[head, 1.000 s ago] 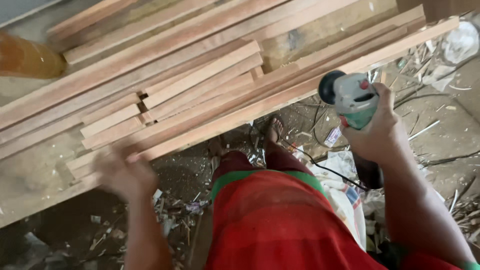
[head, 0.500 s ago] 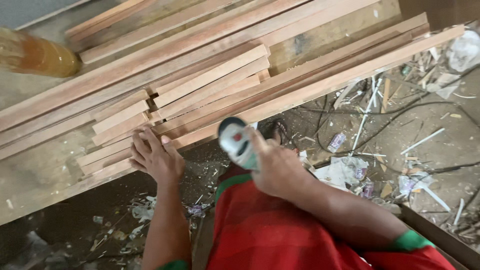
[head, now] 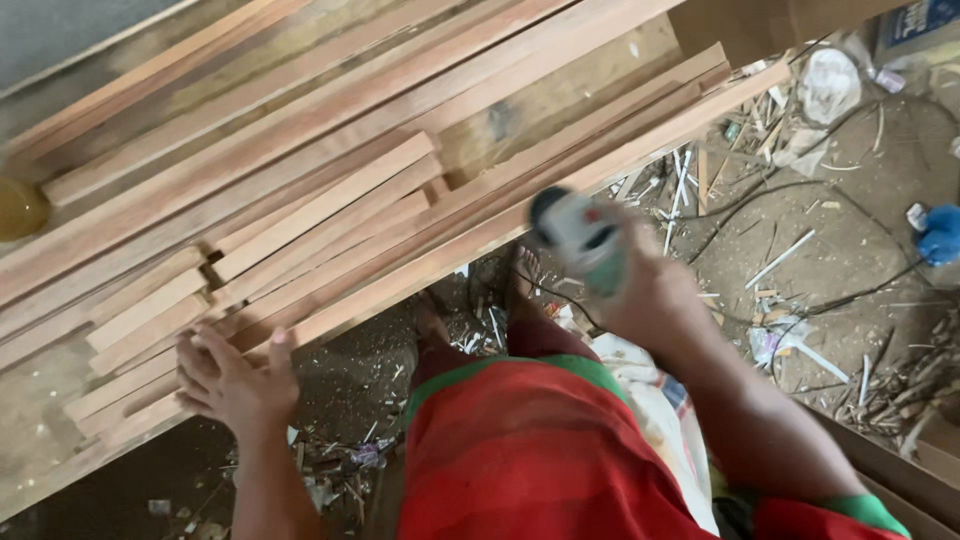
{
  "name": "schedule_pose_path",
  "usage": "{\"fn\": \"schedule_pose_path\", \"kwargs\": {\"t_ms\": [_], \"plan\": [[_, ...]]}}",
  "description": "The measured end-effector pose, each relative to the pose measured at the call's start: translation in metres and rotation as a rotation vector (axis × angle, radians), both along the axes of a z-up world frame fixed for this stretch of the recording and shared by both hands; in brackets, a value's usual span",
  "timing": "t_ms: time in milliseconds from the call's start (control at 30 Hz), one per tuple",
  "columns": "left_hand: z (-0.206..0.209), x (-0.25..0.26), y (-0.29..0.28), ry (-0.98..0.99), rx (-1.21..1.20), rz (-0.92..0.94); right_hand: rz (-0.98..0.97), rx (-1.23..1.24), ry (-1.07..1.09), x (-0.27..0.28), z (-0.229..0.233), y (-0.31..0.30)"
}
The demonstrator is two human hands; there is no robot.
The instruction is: The person uses a power sander to sand the surfaces and ends of multiple wooden strips laid out on a workbench.
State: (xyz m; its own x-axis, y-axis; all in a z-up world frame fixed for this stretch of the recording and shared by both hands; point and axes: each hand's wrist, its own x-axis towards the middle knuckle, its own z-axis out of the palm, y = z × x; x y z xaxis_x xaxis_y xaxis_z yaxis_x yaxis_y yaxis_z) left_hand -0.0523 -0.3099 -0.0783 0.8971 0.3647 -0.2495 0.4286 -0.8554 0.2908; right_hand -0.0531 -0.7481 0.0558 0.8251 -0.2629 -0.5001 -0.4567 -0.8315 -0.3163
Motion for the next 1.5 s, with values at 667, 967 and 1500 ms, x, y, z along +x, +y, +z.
{"fn": "schedule_pose_path", "kwargs": {"t_ms": [667,967,1500], "plan": [[-0.062,0.015,-0.15,-0.562,0.272,-0.541,-0.304,0.055,-0.335,-0.032,-0.006,-0.186],[-0.016,0.029,-0.146,-0.278,0.032,-0.444,-0.307,0.031,-0.295,-0.037,0.004,-0.181],[-0.099,0.063,-0.212,-0.611,0.088,-0.345,0.279,0.127,0.185,0.033,0.01,-0.05]]}}
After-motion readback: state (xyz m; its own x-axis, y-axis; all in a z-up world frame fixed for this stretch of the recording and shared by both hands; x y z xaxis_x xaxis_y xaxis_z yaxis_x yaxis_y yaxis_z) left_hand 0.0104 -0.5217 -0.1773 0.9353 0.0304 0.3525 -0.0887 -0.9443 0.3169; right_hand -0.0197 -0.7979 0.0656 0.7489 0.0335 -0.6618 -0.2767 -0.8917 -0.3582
